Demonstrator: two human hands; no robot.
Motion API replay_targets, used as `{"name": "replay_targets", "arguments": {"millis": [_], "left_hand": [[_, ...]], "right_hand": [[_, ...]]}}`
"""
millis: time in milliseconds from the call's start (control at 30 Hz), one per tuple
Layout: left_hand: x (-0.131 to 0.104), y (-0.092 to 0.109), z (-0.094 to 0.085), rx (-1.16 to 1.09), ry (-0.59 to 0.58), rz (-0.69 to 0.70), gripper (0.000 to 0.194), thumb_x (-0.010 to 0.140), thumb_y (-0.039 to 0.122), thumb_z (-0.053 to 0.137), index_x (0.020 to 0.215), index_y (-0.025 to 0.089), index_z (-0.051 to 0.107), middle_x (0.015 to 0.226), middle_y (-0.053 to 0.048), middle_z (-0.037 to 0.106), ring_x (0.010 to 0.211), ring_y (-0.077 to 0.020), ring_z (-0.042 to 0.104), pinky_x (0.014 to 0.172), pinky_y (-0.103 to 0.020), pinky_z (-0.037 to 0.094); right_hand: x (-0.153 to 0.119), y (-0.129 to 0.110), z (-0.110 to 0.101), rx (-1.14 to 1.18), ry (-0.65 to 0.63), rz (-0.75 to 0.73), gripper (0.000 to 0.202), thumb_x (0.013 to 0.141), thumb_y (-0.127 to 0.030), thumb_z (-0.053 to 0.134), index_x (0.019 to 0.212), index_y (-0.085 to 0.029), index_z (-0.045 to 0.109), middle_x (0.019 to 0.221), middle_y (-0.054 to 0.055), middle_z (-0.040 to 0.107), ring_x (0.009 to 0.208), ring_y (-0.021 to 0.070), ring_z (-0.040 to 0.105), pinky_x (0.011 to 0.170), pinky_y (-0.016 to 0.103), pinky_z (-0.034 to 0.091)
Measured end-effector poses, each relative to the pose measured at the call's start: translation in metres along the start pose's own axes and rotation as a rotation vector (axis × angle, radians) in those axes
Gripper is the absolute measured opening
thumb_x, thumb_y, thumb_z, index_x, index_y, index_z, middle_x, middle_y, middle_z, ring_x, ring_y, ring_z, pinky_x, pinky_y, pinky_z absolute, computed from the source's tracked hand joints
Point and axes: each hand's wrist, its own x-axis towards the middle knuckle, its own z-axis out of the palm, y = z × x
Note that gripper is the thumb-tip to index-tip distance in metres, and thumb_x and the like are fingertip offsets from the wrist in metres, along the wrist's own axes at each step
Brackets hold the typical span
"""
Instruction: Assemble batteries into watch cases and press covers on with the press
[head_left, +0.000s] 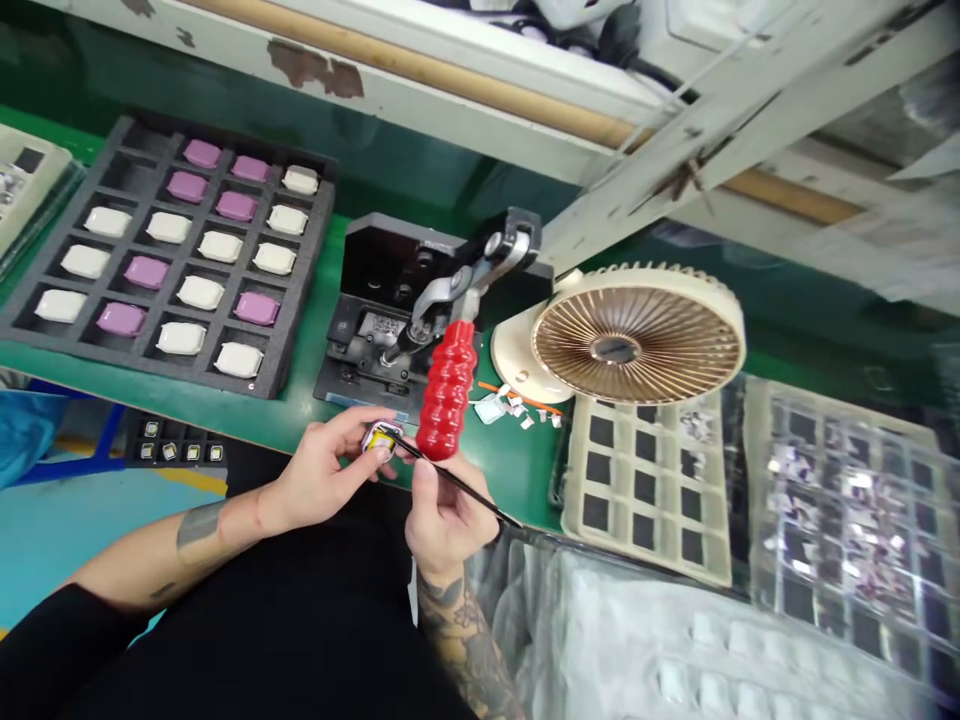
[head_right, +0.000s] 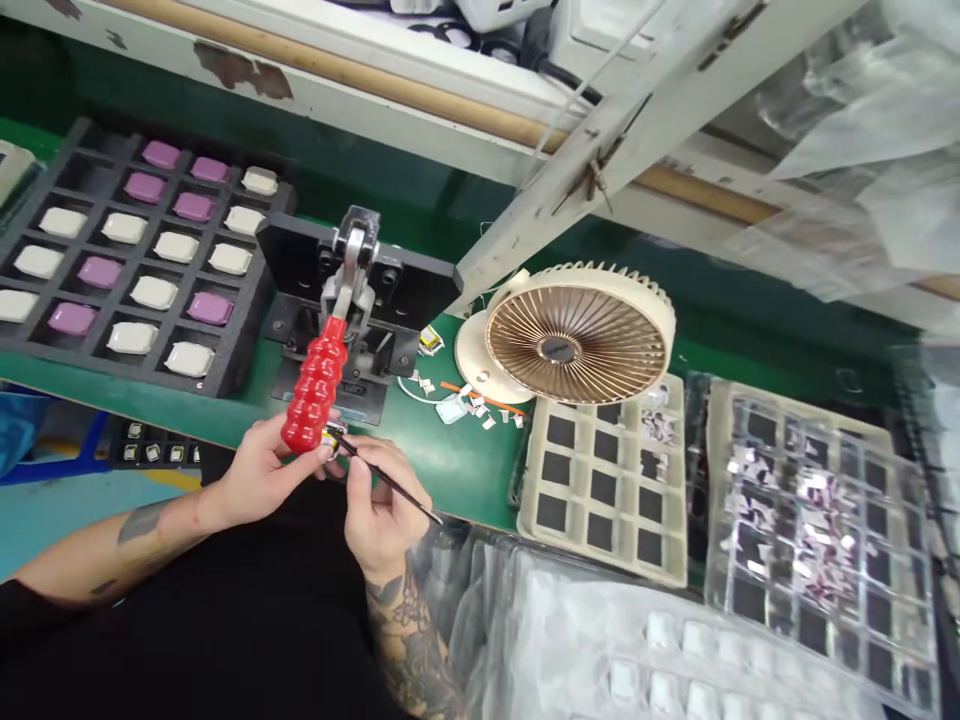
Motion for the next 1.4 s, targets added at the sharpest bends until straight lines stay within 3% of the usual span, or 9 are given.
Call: {"name": "replay_targets", "arguments": {"millis": [167,267,433,733,967,1100,1200,1300,1400], "left_hand": [[0.003,-0.007,-0.001,-0.074,-0.035,-0.026,0.039,0.105,0.031,0.075,0.142,0.019,0.07,0.103,-0.008,0.086,0.081,-0.0202,0.084,0.073,-0.029,0.07],[0.007,-0.011,0.001,-0.189,0.016,-0.058,0.045,0.103,0.034,0.078,0.143,0.018,0.066,0.107,-0.011,0.086,0.085,-0.0215,0.084,0.075,-0.03,0.07],[0.014,-0.006,0.008,-0.283,0.054,-0.089,0.046,0.102,0.033,0.081,0.141,0.016,0.064,0.105,-0.012,0.086,0.082,-0.0228,0.085,0.069,-0.029,0.068],[0.023,-0.021,0.008,-0.463,-0.047,-0.168,0.054,0.102,0.046,0.08,0.143,0.017,0.062,0.113,-0.015,0.085,0.089,-0.0259,0.085,0.08,-0.036,0.069],[0.025,-0.033,0.005,-0.347,0.028,-0.197,0.051,0.097,0.037,0.087,0.137,0.018,0.063,0.105,-0.011,0.084,0.086,-0.0253,0.084,0.075,-0.033,0.067],[0.021,-0.034,0.001,-0.176,-0.007,-0.161,0.052,0.104,0.038,0.077,0.147,0.019,0.055,0.109,-0.012,0.083,0.09,-0.0238,0.084,0.08,-0.035,0.067],[0.02,-0.037,-0.003,-0.102,-0.055,-0.162,0.044,0.106,0.039,0.075,0.14,0.018,0.058,0.112,-0.013,0.083,0.094,-0.0249,0.083,0.084,-0.038,0.067],[0.019,-0.04,-0.007,-0.056,-0.111,-0.154,0.039,0.106,0.04,0.074,0.136,0.018,0.061,0.117,-0.015,0.082,0.098,-0.0256,0.083,0.087,-0.04,0.068],[0.017,-0.04,-0.01,-0.028,-0.132,-0.155,0.035,0.108,0.039,0.071,0.135,0.018,0.062,0.119,-0.015,0.082,0.101,-0.025,0.083,0.09,-0.04,0.068]], "right_hand": [[0.005,-0.007,-0.005,0.263,-0.078,0.256,0.007,0.108,-0.024,0.065,0.111,-0.023,0.072,0.092,0.005,0.082,0.073,0.0198,0.08,0.064,0.034,0.068],[0.004,-0.014,-0.015,0.209,-0.157,0.135,0.008,0.104,-0.024,0.071,0.112,-0.023,0.073,0.095,0.007,0.082,0.081,0.0242,0.082,0.067,0.039,0.071],[0.007,-0.013,-0.022,0.035,0.114,-0.033,0.018,0.102,-0.018,0.072,0.119,-0.023,0.075,0.105,0.009,0.082,0.092,0.0253,0.083,0.07,0.04,0.073],[0.011,0.004,-0.024,0.219,0.049,0.257,0.011,0.104,-0.032,0.074,0.109,-0.022,0.073,0.096,0.005,0.082,0.073,0.0182,0.078,0.065,0.032,0.065],[0.056,-0.028,-0.092,0.177,0.055,-0.03,0.007,0.1,-0.032,0.075,0.098,-0.025,0.072,0.074,0.0,0.071,0.061,0.0178,0.066,0.058,0.032,0.055],[0.101,-0.043,-0.122,-0.214,-0.204,-0.098,0.009,0.099,-0.022,0.071,0.09,-0.023,0.071,0.075,0.001,0.071,0.066,0.0177,0.067,0.064,0.032,0.054],[0.144,-0.034,-0.1,-0.586,-0.388,-0.138,0.013,0.098,-0.02,0.07,0.086,-0.021,0.07,0.073,0.0,0.07,0.062,0.014,0.062,0.064,0.029,0.051],[0.176,-0.016,-0.06,-0.576,-0.162,-0.297,0.012,0.106,-0.026,0.064,0.104,-0.021,0.074,0.095,0.005,0.078,0.082,0.0186,0.072,0.08,0.035,0.059],[0.169,-0.002,-0.046,-0.49,0.086,-0.358,0.015,0.109,-0.03,0.063,0.117,-0.025,0.075,0.112,0.008,0.078,0.104,0.0234,0.074,0.091,0.041,0.062]]}}
